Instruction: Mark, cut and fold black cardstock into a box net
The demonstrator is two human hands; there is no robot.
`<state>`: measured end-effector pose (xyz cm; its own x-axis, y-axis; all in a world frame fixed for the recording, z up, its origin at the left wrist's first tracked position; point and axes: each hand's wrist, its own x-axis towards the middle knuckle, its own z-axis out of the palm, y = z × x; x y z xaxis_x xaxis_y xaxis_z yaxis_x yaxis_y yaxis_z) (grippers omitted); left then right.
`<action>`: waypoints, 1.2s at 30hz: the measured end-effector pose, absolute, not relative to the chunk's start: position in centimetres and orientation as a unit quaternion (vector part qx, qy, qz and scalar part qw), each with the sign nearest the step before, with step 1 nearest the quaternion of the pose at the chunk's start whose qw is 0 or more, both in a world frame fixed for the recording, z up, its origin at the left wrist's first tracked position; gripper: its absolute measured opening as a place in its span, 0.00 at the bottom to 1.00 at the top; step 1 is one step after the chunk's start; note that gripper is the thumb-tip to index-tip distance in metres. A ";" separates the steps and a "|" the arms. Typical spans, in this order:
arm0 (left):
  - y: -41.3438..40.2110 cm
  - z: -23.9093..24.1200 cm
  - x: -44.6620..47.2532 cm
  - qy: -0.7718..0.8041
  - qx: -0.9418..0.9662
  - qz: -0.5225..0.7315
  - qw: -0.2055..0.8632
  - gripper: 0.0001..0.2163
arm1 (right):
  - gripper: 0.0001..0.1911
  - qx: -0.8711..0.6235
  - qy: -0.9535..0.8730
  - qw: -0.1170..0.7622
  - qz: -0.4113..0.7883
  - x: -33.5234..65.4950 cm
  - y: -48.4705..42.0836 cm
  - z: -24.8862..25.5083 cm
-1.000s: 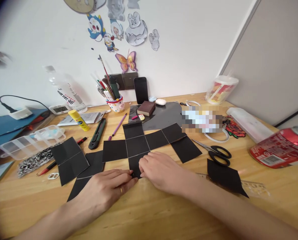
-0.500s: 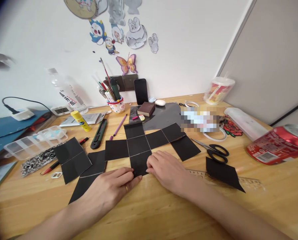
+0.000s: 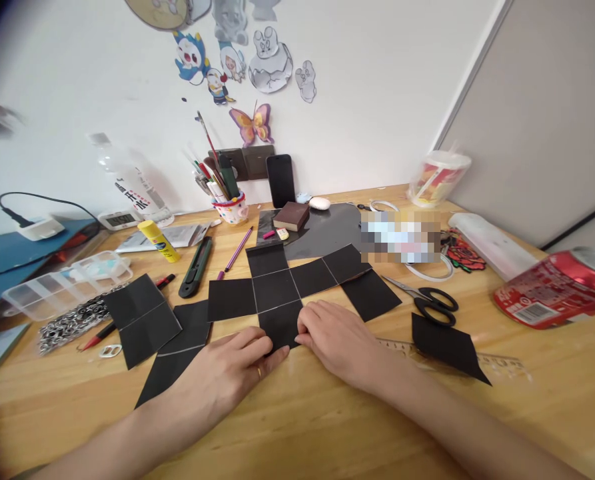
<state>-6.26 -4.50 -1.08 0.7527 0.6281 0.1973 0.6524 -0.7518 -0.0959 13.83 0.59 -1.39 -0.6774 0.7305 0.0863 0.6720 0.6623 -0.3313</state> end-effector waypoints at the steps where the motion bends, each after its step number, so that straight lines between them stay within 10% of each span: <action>1: -4.5 -1.0 -6.3 -0.345 -0.932 -0.081 0.078 0.11 | 0.06 -0.391 -0.903 0.110 0.141 14.0 0.6 -1.4; 18: -4.5 -1.3 -6.3 -0.343 -0.936 -0.078 0.018 0.11 | 0.25 -0.250 -0.962 0.108 -0.031 15.0 -5.0 -2.1; 36: -6.0 0.3 -11.1 -0.405 -0.861 -0.277 -0.138 0.14 | 0.17 -0.447 -0.873 0.195 -0.030 18.1 -2.8 -0.9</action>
